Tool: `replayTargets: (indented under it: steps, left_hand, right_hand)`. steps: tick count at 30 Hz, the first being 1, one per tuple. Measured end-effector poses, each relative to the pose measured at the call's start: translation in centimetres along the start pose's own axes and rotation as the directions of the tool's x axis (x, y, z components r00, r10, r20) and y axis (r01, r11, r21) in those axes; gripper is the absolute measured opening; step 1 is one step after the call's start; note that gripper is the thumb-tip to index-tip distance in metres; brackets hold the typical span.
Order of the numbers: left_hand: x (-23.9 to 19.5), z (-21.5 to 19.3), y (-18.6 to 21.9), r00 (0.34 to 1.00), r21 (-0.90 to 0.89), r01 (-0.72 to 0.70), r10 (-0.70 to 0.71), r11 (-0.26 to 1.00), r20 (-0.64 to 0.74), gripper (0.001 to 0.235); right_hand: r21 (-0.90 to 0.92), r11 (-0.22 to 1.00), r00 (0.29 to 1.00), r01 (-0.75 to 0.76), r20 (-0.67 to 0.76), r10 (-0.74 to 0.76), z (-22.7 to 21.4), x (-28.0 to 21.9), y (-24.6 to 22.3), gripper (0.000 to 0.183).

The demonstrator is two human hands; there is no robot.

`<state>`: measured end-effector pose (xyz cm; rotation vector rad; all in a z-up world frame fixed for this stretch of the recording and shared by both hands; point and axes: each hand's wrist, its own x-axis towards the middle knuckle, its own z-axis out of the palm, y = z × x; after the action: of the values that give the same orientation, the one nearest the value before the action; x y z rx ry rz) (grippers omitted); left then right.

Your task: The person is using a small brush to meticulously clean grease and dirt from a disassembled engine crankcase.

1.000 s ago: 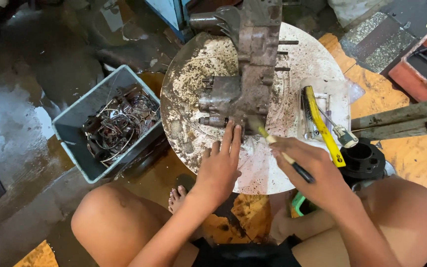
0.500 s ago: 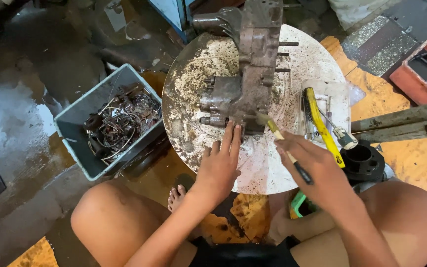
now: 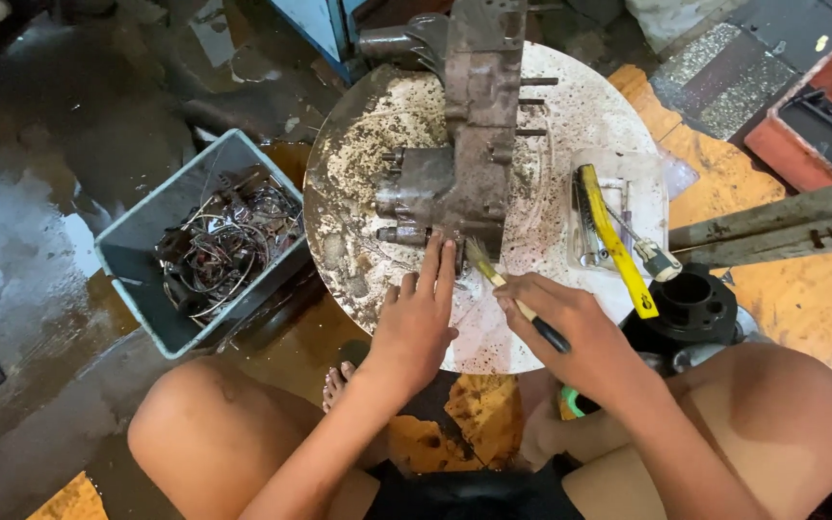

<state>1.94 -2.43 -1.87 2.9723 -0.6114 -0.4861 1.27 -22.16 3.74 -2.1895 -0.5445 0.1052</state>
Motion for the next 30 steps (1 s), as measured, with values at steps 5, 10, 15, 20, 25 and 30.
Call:
replayTargets:
  steps: [5,10,15,20,25,30]
  left_hand:
    - [-0.3,-0.5,-0.1,1.000,0.014,-0.007,0.007,1.000,-0.007,0.111]
    - [-0.3,-0.3,-0.2,1.000,0.003,0.000,0.000,1.000,-0.008,0.112]
    - [-0.2,-0.3,0.0,1.000,-0.002,-0.005,0.005,1.000,-0.006,0.112]
    - [-0.3,-0.4,0.0,0.999,0.014,-0.006,0.007,1.000,-0.033,0.112]
    - [-0.2,-0.3,-0.1,1.000,-0.012,0.009,-0.009,1.000,-0.025,0.113]
    - [-0.2,-0.1,0.2,0.998,0.003,-0.003,0.003,1.000,-0.056,0.113]
  right_hand:
    - [0.016,0.993,0.989,-0.119,0.093,0.117,-0.7,0.3,-0.1,0.016]
    - [0.078,0.995,0.998,-0.054,-0.003,0.055,0.0,0.2,-0.3,0.019]
    - [-0.014,1.000,1.000,0.024,0.019,-0.024,-0.4,0.2,-0.5,0.016]
    - [-0.083,0.996,0.998,-0.020,0.060,0.025,-1.0,0.0,-0.2,0.014]
    - [-0.157,0.986,0.992,-0.050,0.104,0.067,-1.2,-0.4,0.5,0.012]
    - [-0.213,0.977,0.997,0.002,0.081,0.016,0.5,-0.8,0.3,0.009]
